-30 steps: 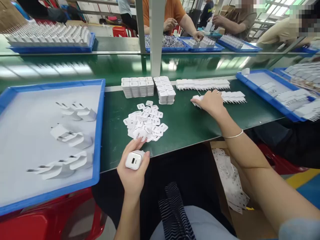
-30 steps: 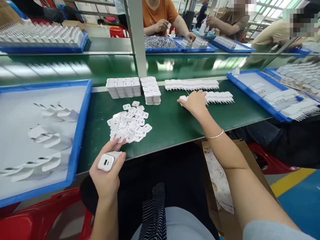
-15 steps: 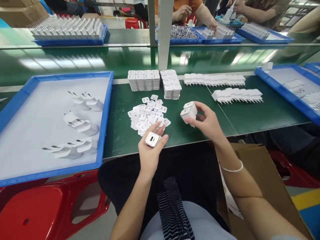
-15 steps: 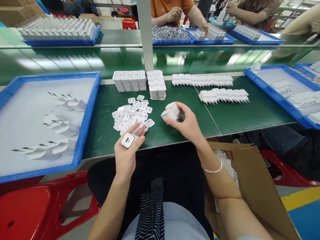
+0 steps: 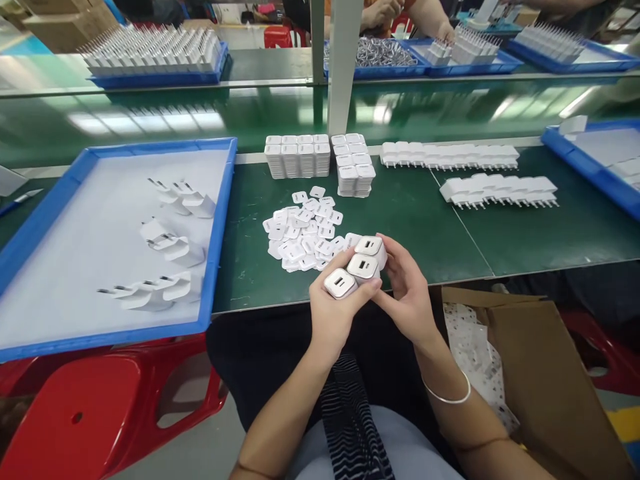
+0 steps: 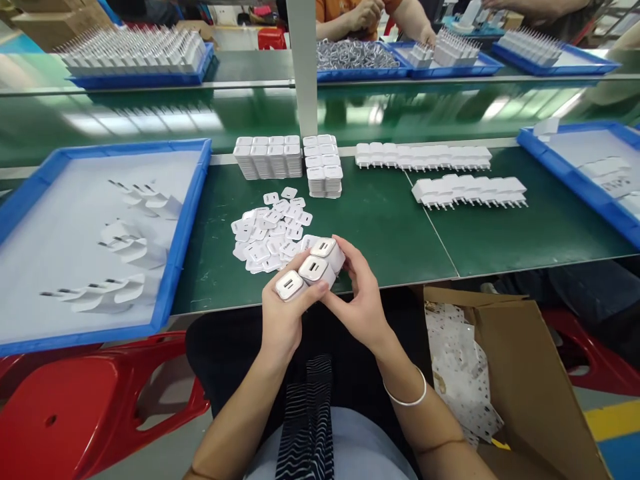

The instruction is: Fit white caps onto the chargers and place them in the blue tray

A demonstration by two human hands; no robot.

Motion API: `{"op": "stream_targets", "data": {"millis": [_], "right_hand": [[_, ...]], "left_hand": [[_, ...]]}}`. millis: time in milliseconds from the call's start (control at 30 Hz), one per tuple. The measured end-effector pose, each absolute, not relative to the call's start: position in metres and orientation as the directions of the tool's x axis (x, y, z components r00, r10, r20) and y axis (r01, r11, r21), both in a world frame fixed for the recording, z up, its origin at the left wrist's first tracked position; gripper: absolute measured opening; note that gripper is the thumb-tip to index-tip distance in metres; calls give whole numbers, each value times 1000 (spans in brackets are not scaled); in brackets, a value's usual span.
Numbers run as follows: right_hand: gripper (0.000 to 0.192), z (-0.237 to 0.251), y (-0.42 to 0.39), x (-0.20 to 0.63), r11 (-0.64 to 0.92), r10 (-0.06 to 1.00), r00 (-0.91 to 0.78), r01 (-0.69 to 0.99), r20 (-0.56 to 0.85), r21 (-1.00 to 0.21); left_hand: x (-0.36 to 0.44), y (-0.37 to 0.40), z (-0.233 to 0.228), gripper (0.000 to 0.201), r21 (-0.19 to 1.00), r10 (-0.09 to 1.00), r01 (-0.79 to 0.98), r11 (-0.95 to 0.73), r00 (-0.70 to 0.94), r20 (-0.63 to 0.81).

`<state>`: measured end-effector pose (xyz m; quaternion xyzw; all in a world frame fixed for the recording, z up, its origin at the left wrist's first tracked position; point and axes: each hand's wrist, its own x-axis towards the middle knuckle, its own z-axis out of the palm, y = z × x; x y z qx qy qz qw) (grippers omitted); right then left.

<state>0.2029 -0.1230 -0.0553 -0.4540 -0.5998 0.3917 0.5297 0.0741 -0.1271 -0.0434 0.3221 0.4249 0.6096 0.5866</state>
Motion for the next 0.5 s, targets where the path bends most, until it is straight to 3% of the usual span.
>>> {"op": "stream_targets", "data": {"millis": [200, 400, 500], "right_hand": [[66, -58, -133, 193, 265, 940, 167, 186, 296, -946], [53, -61, -122, 205, 165, 980, 118, -33, 160, -986], [40, -62, -108, 222, 148, 961, 219, 113, 170, -983]], "left_hand": [[80, -127, -44, 49, 896, 981, -440, 59, -139, -133], [73, -124, -45, 50, 923, 981, -382, 46, -155, -113], [68, -122, -50, 52, 933, 991, -359, 5, -122, -53]]}}
